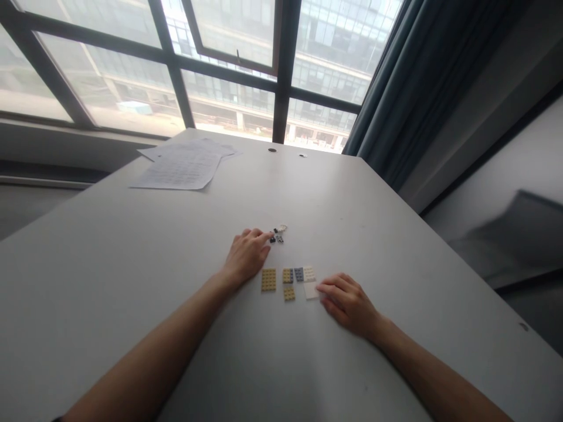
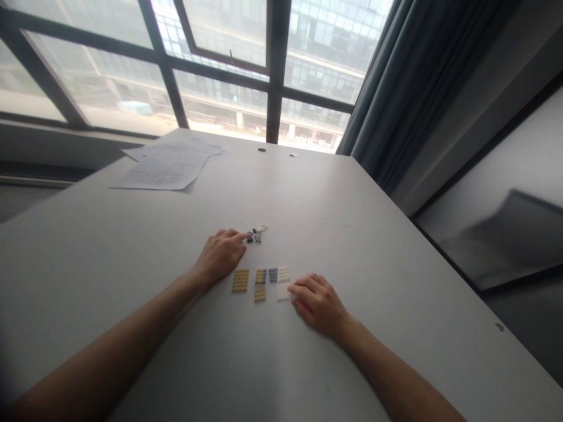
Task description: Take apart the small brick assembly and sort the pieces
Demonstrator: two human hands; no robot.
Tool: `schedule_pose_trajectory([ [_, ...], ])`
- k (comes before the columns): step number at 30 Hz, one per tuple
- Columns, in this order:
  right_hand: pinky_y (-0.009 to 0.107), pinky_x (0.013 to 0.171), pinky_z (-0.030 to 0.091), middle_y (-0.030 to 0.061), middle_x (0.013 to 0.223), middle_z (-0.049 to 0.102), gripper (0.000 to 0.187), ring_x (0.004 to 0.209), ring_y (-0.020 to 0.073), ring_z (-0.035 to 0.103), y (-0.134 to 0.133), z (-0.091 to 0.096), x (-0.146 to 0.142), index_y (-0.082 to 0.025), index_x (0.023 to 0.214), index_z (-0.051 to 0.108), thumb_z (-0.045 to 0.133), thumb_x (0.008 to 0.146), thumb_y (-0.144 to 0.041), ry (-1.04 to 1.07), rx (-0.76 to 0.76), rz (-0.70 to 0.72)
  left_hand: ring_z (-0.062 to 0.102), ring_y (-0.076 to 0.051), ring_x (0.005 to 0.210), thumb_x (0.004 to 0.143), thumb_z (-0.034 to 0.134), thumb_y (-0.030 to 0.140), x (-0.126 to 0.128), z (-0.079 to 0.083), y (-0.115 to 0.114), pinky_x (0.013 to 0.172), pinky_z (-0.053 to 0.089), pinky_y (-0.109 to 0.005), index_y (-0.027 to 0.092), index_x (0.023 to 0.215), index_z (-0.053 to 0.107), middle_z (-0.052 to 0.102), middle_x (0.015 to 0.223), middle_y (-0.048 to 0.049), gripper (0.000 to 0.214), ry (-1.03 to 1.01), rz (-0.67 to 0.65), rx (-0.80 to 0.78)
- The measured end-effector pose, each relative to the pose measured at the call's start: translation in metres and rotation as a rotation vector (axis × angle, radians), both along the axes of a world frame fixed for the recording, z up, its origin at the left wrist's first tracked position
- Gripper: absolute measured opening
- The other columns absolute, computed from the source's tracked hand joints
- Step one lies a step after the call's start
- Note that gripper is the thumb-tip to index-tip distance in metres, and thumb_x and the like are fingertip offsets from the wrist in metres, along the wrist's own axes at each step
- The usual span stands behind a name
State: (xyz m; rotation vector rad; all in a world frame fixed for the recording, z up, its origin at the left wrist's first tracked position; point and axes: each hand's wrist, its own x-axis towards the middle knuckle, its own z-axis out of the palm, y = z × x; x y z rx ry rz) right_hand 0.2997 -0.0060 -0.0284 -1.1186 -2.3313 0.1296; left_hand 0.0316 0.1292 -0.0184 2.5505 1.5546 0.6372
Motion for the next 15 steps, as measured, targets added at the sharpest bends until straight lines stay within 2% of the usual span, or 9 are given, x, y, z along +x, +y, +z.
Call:
schedule_pose_trajectory([
  [8, 0.039, 0.08, 0.05, 0.0082, 0.097, 0.065, 0.023, 0.089, 0.0207, 0.056, 0.0, 0.002, 0.0, -0.02, 0.109, 0.061, 0.054, 0.087, -0.018, 0.03, 0.008, -0.011, 0.055, -0.024, 0.098, 0.083, 0.053, 0.029, -0.012, -0.01, 0.004, 0.087, 0.043, -0.038, 0.025, 0.091, 0.07, 0.067, 0.1, -0.0042, 0.02, -0.117, -0.016, -0.033],
  [15, 0.038, 0.08, 0.05, 0.0081, 0.097, 0.064, 0.023, 0.089, 0.0203, 0.056, 0.001, 0.002, 0.0, -0.02, 0.108, 0.061, 0.053, 0.087, -0.018, 0.033, 0.005, -0.012, 0.056, -0.023, 0.092, 0.086, 0.05, 0.027, -0.029, -0.01, -0.001, 0.086, 0.044, -0.036, 0.02, 0.088, 0.069, 0.068, 0.094, -0.0053, 0.02, -0.191, -0.078, -0.006],
])
